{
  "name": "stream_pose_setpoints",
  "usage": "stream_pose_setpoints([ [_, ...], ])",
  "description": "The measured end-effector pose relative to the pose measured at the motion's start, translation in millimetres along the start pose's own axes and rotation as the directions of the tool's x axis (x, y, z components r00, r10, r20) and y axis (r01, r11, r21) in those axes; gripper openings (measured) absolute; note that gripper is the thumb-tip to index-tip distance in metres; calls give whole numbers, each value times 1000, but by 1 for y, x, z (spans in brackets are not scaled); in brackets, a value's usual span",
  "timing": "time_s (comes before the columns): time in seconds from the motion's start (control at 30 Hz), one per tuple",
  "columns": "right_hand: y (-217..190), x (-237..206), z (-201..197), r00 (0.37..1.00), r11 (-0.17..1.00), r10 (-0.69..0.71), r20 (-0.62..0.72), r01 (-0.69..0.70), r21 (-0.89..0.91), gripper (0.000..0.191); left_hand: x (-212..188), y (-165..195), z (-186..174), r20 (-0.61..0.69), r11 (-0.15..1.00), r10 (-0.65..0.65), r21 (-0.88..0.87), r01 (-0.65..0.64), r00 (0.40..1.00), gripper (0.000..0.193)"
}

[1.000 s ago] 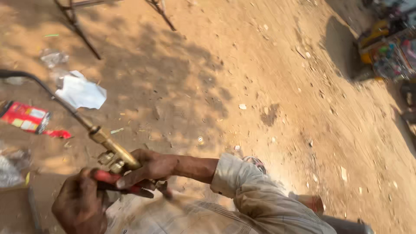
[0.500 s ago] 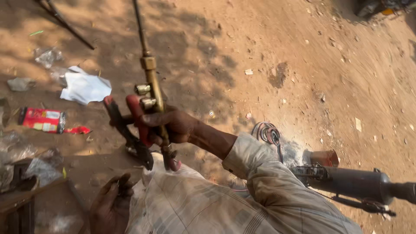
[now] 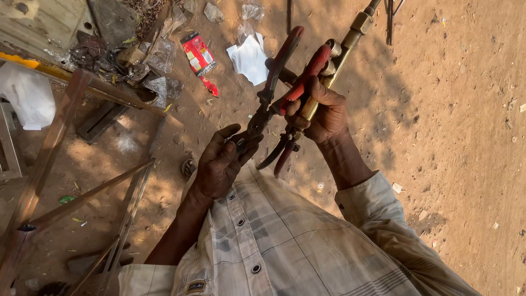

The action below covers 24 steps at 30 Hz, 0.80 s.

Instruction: The person uses a welding torch to join metal bars on a rectangular frame. They hold the frame with one hand and apply the torch to the joints, producing sparks. The person repositions the frame and continues welding different joints throughout the clip.

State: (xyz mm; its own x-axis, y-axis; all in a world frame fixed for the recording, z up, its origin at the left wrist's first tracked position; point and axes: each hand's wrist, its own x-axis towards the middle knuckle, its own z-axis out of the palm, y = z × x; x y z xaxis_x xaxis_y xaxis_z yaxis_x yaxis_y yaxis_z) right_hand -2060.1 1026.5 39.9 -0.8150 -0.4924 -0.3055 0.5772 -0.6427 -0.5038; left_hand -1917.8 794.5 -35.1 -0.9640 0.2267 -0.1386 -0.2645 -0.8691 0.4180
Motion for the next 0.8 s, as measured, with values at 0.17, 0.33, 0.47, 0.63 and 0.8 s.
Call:
stream_pose_setpoints([
  [0.17,-7,21,-4,980,996,70,186,-80,49,30,12,-16,-7,-27,994,90,59,-89,996,42],
  [0.33,-6,33,5,961,979,148,235,-176,103,27,15,-15,-8,-99,991,127,45,-124,987,41],
  [0.47,2,49,29,965,984,153,211,-168,53,25,11,12,-4,-87,992,115,64,-109,990,39],
  [0.63,7,55,47,941,976,197,274,-214,36,28,5,29,-9,-34,984,154,-81,-156,988,37],
  [0.8,17,56,45,926,970,221,306,-242,34,28,2,32,-15,17,983,162,-88,-160,987,37],
])
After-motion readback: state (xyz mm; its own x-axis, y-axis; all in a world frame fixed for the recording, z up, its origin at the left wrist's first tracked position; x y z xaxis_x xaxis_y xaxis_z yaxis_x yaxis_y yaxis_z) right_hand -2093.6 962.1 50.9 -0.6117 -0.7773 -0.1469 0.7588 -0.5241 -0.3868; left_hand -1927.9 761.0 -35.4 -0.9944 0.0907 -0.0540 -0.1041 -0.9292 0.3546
